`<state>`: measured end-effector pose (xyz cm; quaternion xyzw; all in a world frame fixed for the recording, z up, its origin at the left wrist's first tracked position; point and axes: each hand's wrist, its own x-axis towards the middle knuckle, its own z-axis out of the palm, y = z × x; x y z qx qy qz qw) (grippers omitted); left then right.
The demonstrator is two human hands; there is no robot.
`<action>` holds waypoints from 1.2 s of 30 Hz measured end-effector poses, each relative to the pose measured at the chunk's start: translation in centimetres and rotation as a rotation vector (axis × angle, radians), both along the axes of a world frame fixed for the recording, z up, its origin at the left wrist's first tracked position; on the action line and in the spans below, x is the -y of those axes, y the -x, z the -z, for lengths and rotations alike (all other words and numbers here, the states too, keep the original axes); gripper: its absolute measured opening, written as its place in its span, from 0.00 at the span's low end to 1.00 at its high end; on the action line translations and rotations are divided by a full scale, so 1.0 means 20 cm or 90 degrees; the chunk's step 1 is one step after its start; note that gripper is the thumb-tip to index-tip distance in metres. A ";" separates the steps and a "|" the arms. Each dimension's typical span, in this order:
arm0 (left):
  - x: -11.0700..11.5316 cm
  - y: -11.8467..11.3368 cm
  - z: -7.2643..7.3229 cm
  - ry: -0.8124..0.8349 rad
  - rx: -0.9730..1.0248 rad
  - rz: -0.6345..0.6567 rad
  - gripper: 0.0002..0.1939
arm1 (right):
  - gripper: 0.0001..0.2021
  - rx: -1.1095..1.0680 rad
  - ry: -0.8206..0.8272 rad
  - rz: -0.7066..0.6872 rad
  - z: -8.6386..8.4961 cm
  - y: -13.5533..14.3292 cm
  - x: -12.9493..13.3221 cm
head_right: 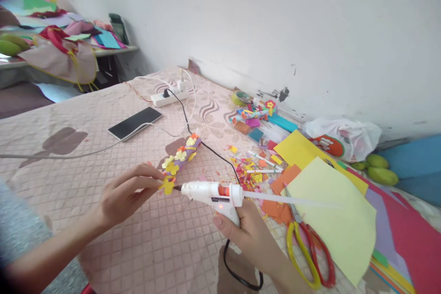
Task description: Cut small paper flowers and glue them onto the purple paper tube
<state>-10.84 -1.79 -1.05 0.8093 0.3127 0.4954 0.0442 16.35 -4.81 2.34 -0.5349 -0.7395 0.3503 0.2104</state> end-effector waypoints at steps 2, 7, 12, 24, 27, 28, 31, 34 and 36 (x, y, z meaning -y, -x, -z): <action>-0.01 0.01 -0.02 0.041 0.008 -0.028 0.08 | 0.19 0.001 0.016 0.021 0.00 0.00 0.00; -0.08 0.04 -0.06 0.296 -0.008 -0.108 0.02 | 0.23 -0.035 0.069 0.027 0.03 -0.02 -0.02; -0.17 0.04 -0.09 0.567 0.014 -0.068 0.04 | 0.24 -0.032 0.091 0.061 0.07 -0.03 -0.03; -0.28 0.05 -0.10 0.553 -0.174 -0.048 0.09 | 0.21 -0.044 0.100 0.115 0.13 -0.07 -0.07; -0.27 0.05 -0.09 0.567 -0.156 -0.040 0.08 | 0.20 -0.043 0.095 0.116 0.13 -0.07 -0.08; -0.27 0.06 -0.08 0.578 -0.141 -0.040 0.08 | 0.20 -0.041 0.092 0.115 0.13 -0.07 -0.08; -0.27 0.06 -0.06 0.588 -0.101 -0.050 0.07 | 0.20 -0.039 0.078 0.111 0.13 -0.07 -0.09; -0.27 0.06 -0.04 0.562 -0.074 -0.057 0.07 | 0.20 -0.038 0.067 0.112 0.14 -0.07 -0.09; -0.28 0.06 -0.03 0.549 -0.072 -0.063 0.07 | 0.21 -0.040 0.077 0.115 0.14 -0.07 -0.09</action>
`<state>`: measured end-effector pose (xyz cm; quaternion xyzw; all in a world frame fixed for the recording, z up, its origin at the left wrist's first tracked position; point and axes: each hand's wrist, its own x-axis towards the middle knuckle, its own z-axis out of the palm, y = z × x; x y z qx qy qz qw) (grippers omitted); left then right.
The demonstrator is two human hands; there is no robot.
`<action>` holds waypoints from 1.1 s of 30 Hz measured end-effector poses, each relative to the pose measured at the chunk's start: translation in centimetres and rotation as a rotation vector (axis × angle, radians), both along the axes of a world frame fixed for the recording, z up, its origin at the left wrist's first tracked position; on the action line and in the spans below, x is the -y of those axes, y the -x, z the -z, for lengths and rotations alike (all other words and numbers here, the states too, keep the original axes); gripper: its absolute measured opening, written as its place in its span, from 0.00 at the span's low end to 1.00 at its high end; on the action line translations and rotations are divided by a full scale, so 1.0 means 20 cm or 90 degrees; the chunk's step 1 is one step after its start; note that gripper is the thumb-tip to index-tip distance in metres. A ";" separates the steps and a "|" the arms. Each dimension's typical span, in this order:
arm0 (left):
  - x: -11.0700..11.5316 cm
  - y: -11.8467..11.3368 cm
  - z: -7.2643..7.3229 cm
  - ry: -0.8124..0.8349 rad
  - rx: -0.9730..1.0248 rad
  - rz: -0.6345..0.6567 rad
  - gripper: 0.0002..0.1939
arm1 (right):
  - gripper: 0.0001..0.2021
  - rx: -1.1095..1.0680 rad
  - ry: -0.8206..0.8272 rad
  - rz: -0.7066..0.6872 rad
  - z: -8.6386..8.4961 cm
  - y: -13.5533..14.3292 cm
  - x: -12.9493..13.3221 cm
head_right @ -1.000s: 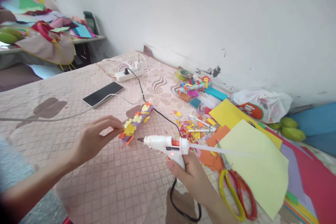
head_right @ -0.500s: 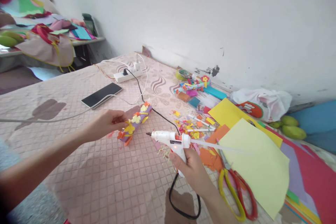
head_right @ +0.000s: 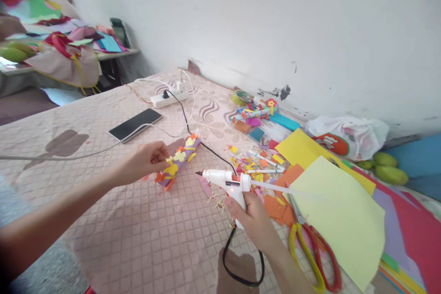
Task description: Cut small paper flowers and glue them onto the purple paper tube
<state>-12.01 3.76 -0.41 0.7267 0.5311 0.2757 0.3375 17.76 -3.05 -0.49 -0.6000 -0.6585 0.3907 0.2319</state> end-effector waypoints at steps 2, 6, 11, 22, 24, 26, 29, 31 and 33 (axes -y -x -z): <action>0.00 0.00 0.00 0.005 -0.013 -0.003 0.07 | 0.21 -0.002 0.014 0.000 0.00 0.00 0.00; 0.00 -0.01 -0.01 0.022 -0.035 -0.007 0.07 | 0.21 0.006 0.005 0.000 0.00 0.00 0.00; 0.01 -0.02 -0.01 0.030 -0.049 -0.010 0.06 | 0.20 -0.005 0.013 -0.002 0.00 0.00 0.01; 0.01 -0.02 -0.01 -0.003 -0.071 -0.014 0.07 | 0.21 0.003 0.006 0.001 0.00 0.00 0.01; 0.01 -0.02 -0.01 0.006 -0.074 -0.015 0.07 | 0.21 -0.003 0.011 0.001 0.00 0.00 0.01; 0.01 -0.02 0.00 0.017 -0.073 -0.016 0.07 | 0.21 -0.010 0.021 -0.004 0.00 0.00 0.01; 0.01 -0.02 0.02 0.026 -0.066 -0.011 0.07 | 0.21 -0.017 0.020 -0.006 0.00 0.00 0.01; 0.01 -0.01 0.02 0.030 -0.064 -0.009 0.07 | 0.21 -0.022 0.012 -0.005 0.00 0.00 0.01; 0.01 -0.01 0.02 0.033 -0.067 -0.011 0.07 | 0.21 -0.029 0.004 -0.007 0.00 0.00 0.00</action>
